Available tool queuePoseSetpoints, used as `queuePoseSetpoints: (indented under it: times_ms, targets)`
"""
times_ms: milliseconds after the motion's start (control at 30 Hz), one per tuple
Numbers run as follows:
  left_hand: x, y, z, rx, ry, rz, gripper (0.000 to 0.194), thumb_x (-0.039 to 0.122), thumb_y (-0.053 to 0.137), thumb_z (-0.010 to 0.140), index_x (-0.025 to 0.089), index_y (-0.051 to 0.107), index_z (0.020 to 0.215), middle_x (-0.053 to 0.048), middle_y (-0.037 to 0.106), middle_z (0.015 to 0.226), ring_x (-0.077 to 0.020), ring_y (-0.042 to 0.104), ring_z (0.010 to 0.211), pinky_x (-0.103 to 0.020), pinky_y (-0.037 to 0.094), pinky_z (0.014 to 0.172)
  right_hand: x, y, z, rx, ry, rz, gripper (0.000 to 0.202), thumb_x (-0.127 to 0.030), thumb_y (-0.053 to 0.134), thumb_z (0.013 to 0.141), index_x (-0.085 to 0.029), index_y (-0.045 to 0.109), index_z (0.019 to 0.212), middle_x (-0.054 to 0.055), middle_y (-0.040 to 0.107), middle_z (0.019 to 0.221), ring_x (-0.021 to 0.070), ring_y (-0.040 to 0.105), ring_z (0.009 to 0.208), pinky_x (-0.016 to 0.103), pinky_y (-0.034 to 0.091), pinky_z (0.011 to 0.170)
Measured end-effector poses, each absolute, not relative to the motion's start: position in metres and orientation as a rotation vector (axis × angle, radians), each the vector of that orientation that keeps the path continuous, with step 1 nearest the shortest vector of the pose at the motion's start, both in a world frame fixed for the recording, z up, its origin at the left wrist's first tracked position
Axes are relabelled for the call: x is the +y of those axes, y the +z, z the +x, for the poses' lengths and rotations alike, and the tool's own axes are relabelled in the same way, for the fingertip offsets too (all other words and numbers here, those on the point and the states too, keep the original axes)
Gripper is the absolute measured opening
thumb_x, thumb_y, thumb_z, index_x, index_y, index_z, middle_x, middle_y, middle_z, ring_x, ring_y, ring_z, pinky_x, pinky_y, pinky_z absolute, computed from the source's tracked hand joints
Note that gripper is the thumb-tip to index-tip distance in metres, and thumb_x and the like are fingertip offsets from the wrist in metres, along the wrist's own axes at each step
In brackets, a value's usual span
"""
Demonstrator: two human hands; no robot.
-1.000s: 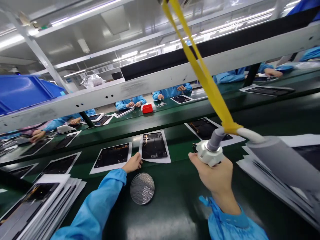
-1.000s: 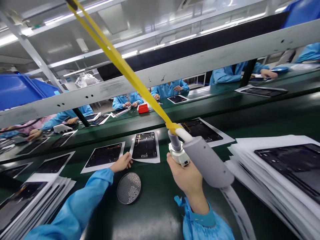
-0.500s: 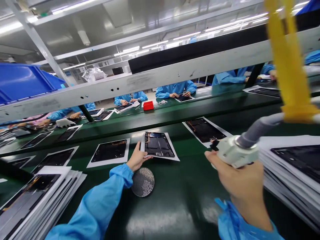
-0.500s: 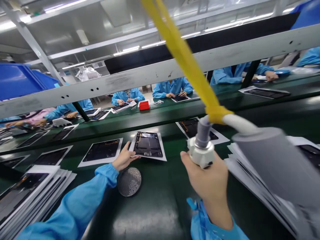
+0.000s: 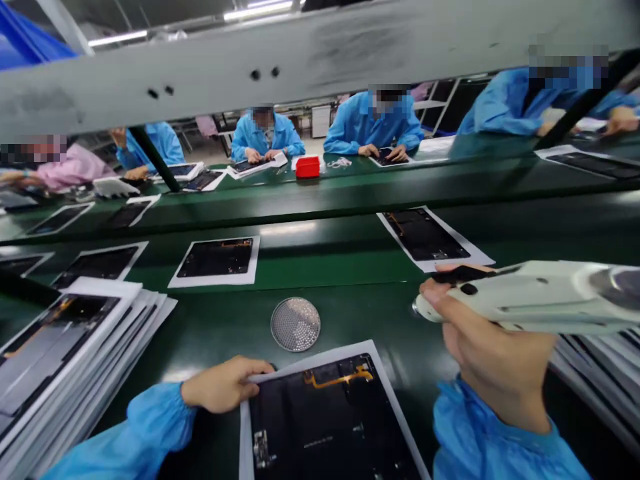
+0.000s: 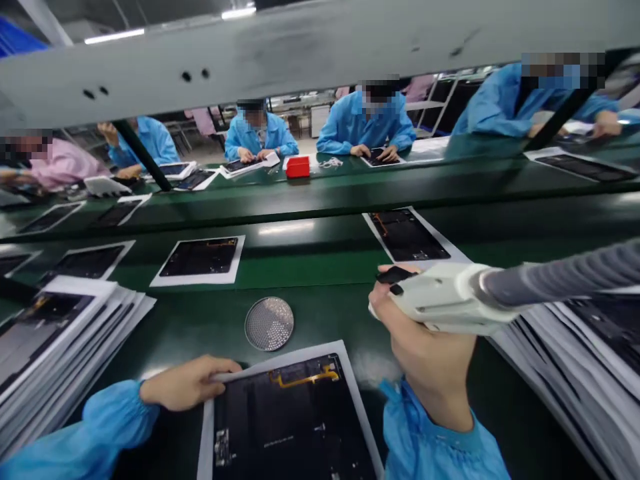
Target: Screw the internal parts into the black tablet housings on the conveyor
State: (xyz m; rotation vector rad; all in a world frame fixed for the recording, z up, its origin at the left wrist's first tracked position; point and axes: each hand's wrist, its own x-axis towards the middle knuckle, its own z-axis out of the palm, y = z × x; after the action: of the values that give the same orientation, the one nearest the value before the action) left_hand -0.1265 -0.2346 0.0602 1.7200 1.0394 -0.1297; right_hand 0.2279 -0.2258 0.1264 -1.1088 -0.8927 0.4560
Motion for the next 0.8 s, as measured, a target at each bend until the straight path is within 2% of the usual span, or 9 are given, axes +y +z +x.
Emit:
queuePoseSetpoints:
  times_ms: [167,333,433,567,633,733,800]
  targets:
    - [-0.249,0.042,-0.116,1.228,-0.152,2.216,0.021,0.016,0.046,0.093,0.017,0.065,0.099,-0.008,0.065,0.101,-0.0209,0.062,0.089,-0.029,0.047,0.078,-0.219,0.118,0.201,-0.922,0.687,-1.06,0.027,-0.019,0.081,0.064,-0.021,0.07,0.088,0.0,0.062,0.069,0.0186,0.061,0.068,0.043,0.054,0.077]
    - [-0.257,0.024,-0.096,1.211,-0.128,2.48,0.017,0.005,0.048,0.085,0.014,0.062,0.091,-0.01,0.063,0.095,-0.023,0.06,0.084,-0.034,0.05,0.075,-0.206,0.1,0.166,-1.026,0.892,-0.968,0.026,-0.016,0.077,0.064,-0.02,0.068,0.088,-0.001,0.062,0.068,0.0165,0.06,0.068,0.039,0.053,0.072]
    - [-0.261,0.018,-0.09,1.159,0.026,2.549,0.014,0.012,0.05,0.089,0.013,0.061,0.099,-0.01,0.063,0.094,-0.0237,0.06,0.081,-0.036,0.05,0.072,-0.197,0.082,0.143,-1.085,0.973,-0.97,0.027,-0.014,0.076,0.065,-0.019,0.068,0.09,-0.001,0.063,0.068,0.0162,0.061,0.068,0.04,0.053,0.074]
    - [-0.265,0.011,-0.084,1.118,0.152,2.62,0.034,0.01,0.058,0.082,0.011,0.055,0.116,-0.011,0.063,0.099,-0.0246,0.06,0.083,-0.036,0.05,0.07,-0.189,0.059,0.12,-1.1,1.065,-1.008,0.026,-0.014,0.075,0.068,-0.021,0.067,0.091,-0.002,0.063,0.071,0.0157,0.063,0.07,0.039,0.053,0.075]
    - [-0.266,0.009,-0.08,1.123,0.194,2.652,0.029,0.01,0.058,0.083,0.012,0.056,0.111,-0.009,0.063,0.095,-0.0242,0.059,0.081,-0.036,0.049,0.069,-0.186,0.052,0.114,-1.09,1.081,-1.018,0.025,-0.014,0.075,0.068,-0.021,0.067,0.091,-0.003,0.062,0.069,0.0151,0.062,0.07,0.038,0.053,0.075]
    - [-0.266,0.008,-0.077,1.171,0.33,2.696,0.009,0.011,0.051,0.091,0.014,0.056,0.096,-0.007,0.061,0.084,-0.0228,0.058,0.074,-0.035,0.046,0.065,-0.185,0.048,0.111,-1.108,1.099,-1.024,0.024,-0.014,0.075,0.069,-0.02,0.068,0.091,-0.003,0.062,0.068,0.015,0.062,0.069,0.038,0.053,0.075]
    - [-0.266,0.008,-0.075,1.187,0.427,2.721,0.01,0.011,0.047,0.093,0.016,0.056,0.09,-0.006,0.059,0.08,-0.022,0.056,0.071,-0.034,0.044,0.063,-0.185,0.047,0.111,-1.118,1.099,-1.03,0.024,-0.013,0.075,0.069,-0.02,0.068,0.091,-0.003,0.063,0.069,0.0152,0.062,0.069,0.038,0.053,0.075]
